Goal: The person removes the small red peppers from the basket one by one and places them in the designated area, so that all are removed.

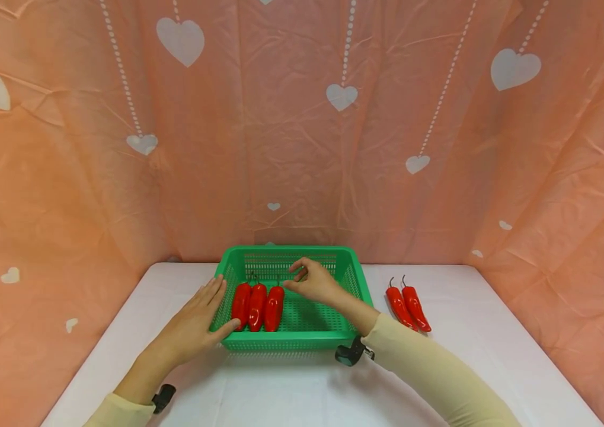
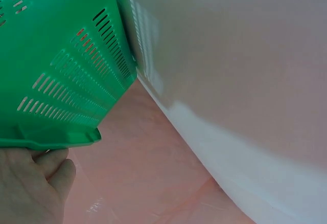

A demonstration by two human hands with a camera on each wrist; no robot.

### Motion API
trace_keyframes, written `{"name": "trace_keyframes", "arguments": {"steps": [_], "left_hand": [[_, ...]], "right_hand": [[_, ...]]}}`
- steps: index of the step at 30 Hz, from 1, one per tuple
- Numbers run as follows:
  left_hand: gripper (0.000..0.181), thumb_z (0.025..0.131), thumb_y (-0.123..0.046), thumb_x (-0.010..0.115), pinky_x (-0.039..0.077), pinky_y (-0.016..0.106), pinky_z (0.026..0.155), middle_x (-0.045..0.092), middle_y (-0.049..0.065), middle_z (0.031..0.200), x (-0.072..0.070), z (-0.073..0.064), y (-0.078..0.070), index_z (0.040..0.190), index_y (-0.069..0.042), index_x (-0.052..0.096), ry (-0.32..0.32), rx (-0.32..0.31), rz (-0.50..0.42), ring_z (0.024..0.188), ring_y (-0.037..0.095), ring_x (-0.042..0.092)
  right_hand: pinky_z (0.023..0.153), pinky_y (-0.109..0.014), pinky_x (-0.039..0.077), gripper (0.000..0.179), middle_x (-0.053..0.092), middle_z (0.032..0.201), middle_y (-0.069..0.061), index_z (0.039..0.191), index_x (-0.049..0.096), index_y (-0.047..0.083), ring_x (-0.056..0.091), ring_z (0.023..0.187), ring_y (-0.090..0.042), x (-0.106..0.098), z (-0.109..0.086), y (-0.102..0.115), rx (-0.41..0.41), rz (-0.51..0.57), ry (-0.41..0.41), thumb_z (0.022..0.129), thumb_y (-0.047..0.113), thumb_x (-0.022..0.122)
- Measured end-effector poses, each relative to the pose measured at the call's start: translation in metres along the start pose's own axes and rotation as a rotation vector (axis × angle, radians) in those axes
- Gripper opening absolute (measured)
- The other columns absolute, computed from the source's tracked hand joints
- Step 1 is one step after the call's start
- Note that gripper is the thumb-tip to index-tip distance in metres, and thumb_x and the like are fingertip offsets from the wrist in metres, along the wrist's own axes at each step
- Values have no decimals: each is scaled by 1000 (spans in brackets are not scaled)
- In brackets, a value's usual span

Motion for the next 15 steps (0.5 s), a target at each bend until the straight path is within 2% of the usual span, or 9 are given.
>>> {"name": "trace_keyframes", "arguments": {"steps": [3, 15], "left_hand": [[93, 104, -57, 64, 29, 62, 127, 24, 22, 176, 0, 0, 0, 164, 7, 33, -2, 0, 1, 162, 45, 21], [93, 104, -57, 63, 28, 61, 128, 23, 22, 176, 0, 0, 0, 165, 7, 32, 10, -6, -4, 162, 45, 20]], "right_hand": [[69, -32, 56, 35, 70, 107, -12, 127, 67, 5, 67, 84, -21, 3, 2, 2, 3, -4, 2, 100, 23, 79], [67, -32, 52, 40, 69, 106, -13, 131, 65, 1, 63, 82, -21, 14, 8, 5, 20, -19, 23, 100, 23, 79]]}}
Point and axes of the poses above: each hand's wrist, its own z-axis towards the middle knuckle, its own x-axis out of the palm, y = z × x, the point moved 7 cm from there along z, towards the middle knuckle
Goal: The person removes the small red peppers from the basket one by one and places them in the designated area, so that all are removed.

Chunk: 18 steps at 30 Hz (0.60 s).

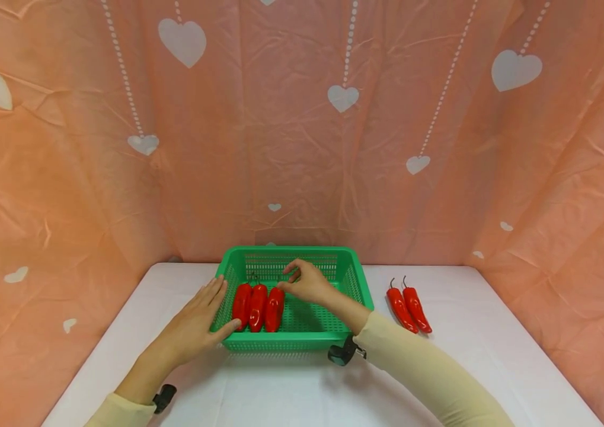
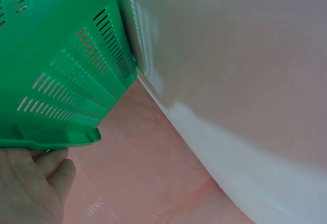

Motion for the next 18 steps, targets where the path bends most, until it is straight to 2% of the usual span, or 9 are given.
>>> {"name": "trace_keyframes", "arguments": {"steps": [11, 15, 18], "left_hand": [[94, 104, -58, 62, 28, 62, 128, 22, 21, 176, 1, 1, 1, 165, 6, 31, 4, -7, -6, 162, 45, 20], [94, 104, -57, 62, 28, 62, 128, 21, 22, 177, 1, 1, 1, 165, 7, 31, 6, -8, -11, 163, 45, 19], [94, 104, -57, 62, 28, 62, 128, 22, 22, 176, 0, 0, 1, 165, 7, 31, 3, -5, -11, 162, 45, 19]], "right_hand": [[69, -34, 56, 40, 69, 108, -11, 131, 66, 3, 65, 82, -20, 3, 0, 8, 22, 13, 31, 100, 26, 79], [72, -39, 61, 38, 68, 108, -10, 131, 66, 5, 68, 83, -27, 1, 1, 12, 33, 45, 48, 101, 25, 78], [70, -37, 61, 40, 68, 106, -10, 132, 65, 3, 70, 82, -31, -1, 2, 16, 33, 64, 67, 101, 24, 78]]}}
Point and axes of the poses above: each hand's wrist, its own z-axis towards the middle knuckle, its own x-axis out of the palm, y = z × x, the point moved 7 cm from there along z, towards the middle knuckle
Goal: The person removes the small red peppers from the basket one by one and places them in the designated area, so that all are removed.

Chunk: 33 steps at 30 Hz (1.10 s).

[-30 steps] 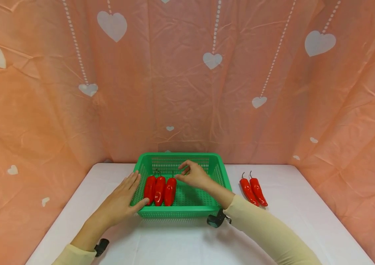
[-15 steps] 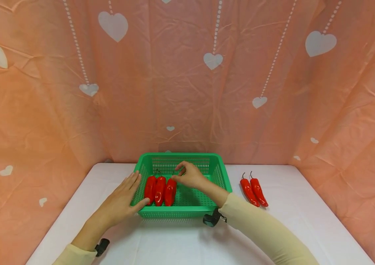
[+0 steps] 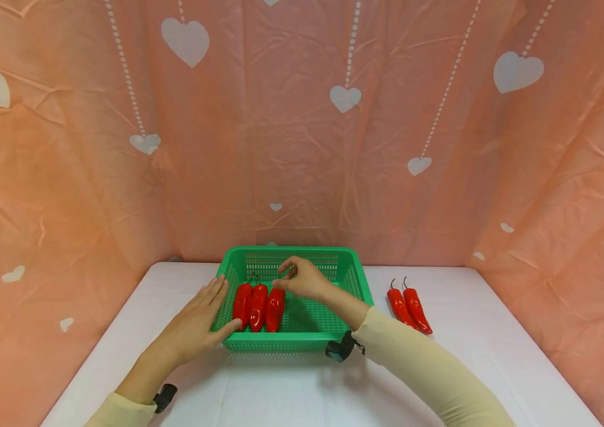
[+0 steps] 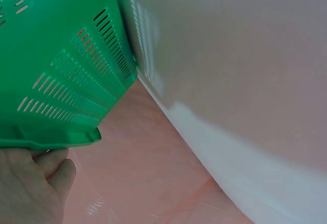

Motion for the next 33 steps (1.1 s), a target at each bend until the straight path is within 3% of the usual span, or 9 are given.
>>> {"name": "trace_keyframes", "arguments": {"steps": [4, 17, 26, 33], "left_hand": [[93, 104, -56, 63, 28, 62, 128, 22, 22, 176, 0, 0, 0, 165, 8, 31, -4, 2, 3, 162, 45, 20], [93, 105, -58, 62, 28, 62, 128, 22, 22, 176, 0, 0, -1, 165, 7, 32, -1, 1, 6, 162, 46, 20], [93, 104, -56, 63, 27, 62, 128, 22, 22, 176, 1, 0, 0, 165, 7, 31, -1, -2, 0, 162, 46, 20], [93, 104, -56, 63, 27, 63, 128, 22, 23, 176, 0, 1, -1, 165, 7, 31, -2, -2, -5, 162, 46, 20]], "right_hand": [[66, -33, 59, 45, 68, 106, -12, 135, 64, 1, 69, 77, -28, -5, 1, 5, -21, -11, 27, 100, 24, 79], [67, -27, 55, 47, 68, 117, -19, 142, 61, 0, 69, 80, -16, -17, 15, 6, -111, -33, 175, 101, 17, 78], [78, -35, 60, 51, 68, 124, -18, 148, 57, 2, 74, 100, -30, -20, 23, 0, -159, -76, 259, 103, 16, 76], [87, -40, 62, 52, 68, 126, -16, 149, 58, 5, 73, 110, -33, -19, 30, -8, -156, -108, 263, 102, 19, 77]]}}
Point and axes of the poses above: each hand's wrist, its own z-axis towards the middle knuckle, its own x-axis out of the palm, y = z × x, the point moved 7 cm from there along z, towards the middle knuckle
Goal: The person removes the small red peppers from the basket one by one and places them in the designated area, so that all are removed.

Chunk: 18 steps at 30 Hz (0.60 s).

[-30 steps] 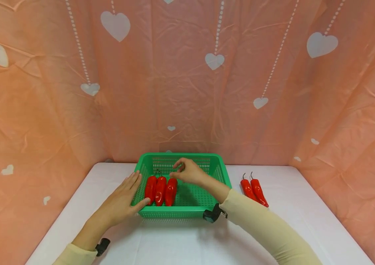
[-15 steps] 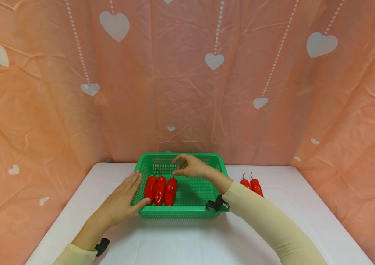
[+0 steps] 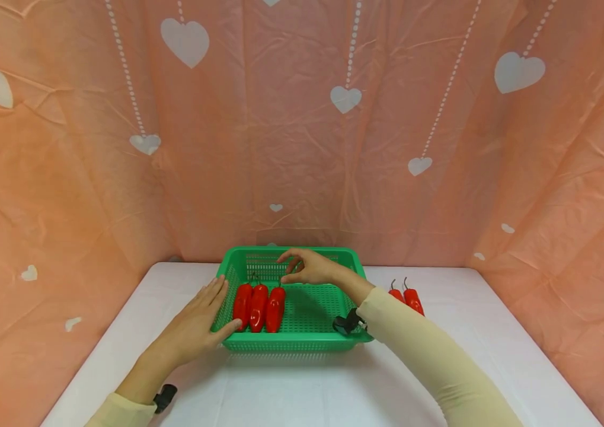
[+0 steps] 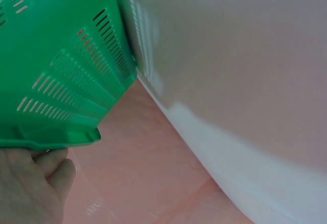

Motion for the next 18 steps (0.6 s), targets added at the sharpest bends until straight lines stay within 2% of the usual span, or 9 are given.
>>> {"name": "trace_keyframes", "arguments": {"steps": [8, 18], "left_hand": [[93, 104, -56, 63, 27, 63, 128, 22, 22, 176, -1, -1, 0, 165, 7, 32, -1, -2, 1, 162, 46, 20], [93, 104, -56, 63, 27, 61, 129, 22, 22, 176, 1, 0, 1, 165, 7, 32, -5, 6, 7, 163, 45, 20]], "right_hand": [[90, -39, 62, 53, 68, 127, -16, 149, 58, 9, 70, 114, -34, 1, 7, -10, -4, -47, 0, 102, 23, 78], [91, -40, 61, 56, 67, 130, -19, 149, 59, 10, 69, 112, -31, 14, 14, -21, 56, -108, 23, 100, 28, 80]]}}
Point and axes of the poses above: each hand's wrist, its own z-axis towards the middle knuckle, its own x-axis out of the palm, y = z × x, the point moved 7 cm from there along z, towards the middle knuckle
